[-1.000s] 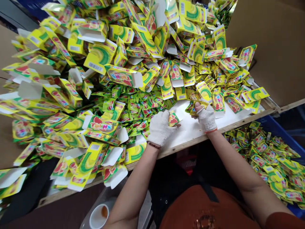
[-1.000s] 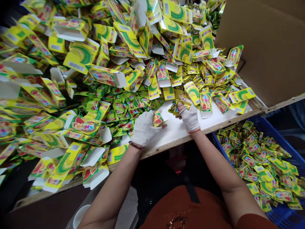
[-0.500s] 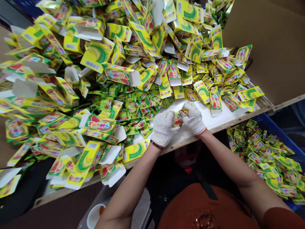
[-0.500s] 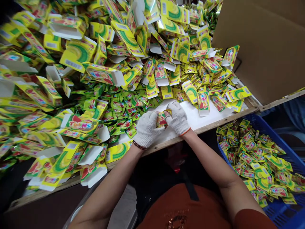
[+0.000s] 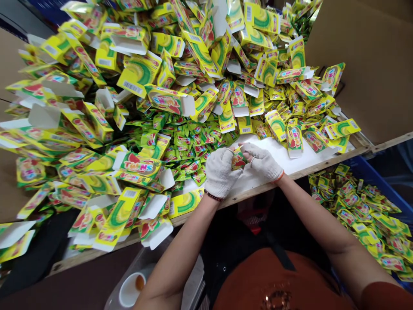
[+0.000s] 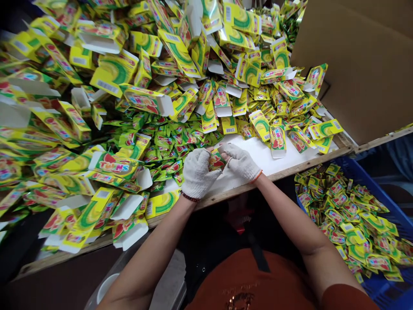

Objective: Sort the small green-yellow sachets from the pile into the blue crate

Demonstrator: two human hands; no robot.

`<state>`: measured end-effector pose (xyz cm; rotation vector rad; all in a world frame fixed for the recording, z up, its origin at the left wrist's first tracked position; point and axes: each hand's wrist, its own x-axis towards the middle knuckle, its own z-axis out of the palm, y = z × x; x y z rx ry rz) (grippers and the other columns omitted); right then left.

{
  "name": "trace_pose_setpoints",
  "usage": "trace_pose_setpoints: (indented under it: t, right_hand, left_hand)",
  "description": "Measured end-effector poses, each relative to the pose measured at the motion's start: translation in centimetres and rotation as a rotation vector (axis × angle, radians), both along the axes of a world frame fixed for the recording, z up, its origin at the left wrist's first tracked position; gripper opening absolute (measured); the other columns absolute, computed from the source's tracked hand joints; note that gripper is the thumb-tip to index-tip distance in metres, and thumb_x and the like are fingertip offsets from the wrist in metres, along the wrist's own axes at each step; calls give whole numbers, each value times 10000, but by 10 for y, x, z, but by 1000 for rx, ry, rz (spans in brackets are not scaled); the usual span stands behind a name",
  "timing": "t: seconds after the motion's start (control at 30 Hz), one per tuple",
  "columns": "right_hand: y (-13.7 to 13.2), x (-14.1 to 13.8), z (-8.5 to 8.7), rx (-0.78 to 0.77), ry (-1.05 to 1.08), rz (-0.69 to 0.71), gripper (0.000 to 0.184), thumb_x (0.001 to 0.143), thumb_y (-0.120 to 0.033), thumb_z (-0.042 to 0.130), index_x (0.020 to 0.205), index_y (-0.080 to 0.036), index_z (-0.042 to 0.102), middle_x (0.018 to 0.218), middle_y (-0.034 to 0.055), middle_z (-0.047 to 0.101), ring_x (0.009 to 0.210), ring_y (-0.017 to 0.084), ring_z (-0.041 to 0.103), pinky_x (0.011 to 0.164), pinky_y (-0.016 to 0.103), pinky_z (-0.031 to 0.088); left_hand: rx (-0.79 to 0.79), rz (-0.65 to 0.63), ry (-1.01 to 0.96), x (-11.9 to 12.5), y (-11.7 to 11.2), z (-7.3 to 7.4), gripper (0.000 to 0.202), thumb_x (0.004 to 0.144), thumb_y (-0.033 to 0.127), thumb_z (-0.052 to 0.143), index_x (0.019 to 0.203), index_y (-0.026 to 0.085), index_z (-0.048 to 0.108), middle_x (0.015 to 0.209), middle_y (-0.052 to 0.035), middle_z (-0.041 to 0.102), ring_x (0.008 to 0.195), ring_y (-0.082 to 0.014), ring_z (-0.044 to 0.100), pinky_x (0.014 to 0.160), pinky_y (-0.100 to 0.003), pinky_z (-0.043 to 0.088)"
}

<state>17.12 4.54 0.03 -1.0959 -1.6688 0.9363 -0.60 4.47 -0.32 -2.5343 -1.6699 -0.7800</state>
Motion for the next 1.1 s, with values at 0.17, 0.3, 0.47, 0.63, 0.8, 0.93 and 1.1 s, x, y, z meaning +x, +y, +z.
trace_pose_setpoints:
  t: [0.17,0.3,0.47,0.63,0.8,0.93,1.1]
  right_hand:
    - [-3,2,4,-71,-87,17,527,878,-662,488,740,-189,676,886,65,671,898,213,607,809,331,502]
    - [-1,3,1,-131,-110,92,367,837,-527,587,719,-181,616,708,6,603,718,156,539,682,280,451]
    - [2,0,-5,-104,113,-214,340,733,-458,698,910,-202,561,872,20,609,728,142,530,669,267,466]
    - [3,5,-6,-135,103,-223,294,740,-439,674,883,-196,589,852,27,642,780,169,579,728,298,481]
    - [-2,6,-1,-139,-120,-92,255,836,-375,560,664,-188,577,668,8,604,684,153,543,677,285,423]
    - [-3,3,-2,-137,-28,-101,166,817,-335,584,880,-183,605,661,-23,564,647,141,522,623,261,418]
    - [-4,4,0,-120,-1,-32,193,835,-361,605,849,-171,633,745,5,638,725,149,569,682,263,452]
  left_hand:
    - [-71,-28,-168,3,2,1,575,732,367,703,1247,147,574,1111,-155,624,1053,-320,576,933,-443,455]
    - [-379,-234,-538,0,3,2,355,896,422,512,1122,173,626,1038,-93,661,980,-237,611,896,-380,498]
    - [-737,-209,-1028,-2,2,-1,500,817,436,663,1208,169,503,923,-46,681,847,-182,663,754,-301,544]
    - [-737,-227,-1085,0,-2,-3,678,743,412,755,1293,189,428,995,-59,666,792,-157,659,707,-284,552]
    - [-725,-247,-909,-2,-2,0,383,766,420,705,1034,168,599,887,-37,663,787,-170,630,719,-299,539]
    - [-666,-214,-849,-2,0,-2,245,800,398,650,878,166,633,833,-30,662,766,-167,617,714,-296,532]
    - [-615,-213,-1011,0,1,-3,440,736,324,724,1125,171,588,886,-34,695,806,-165,655,718,-273,543]
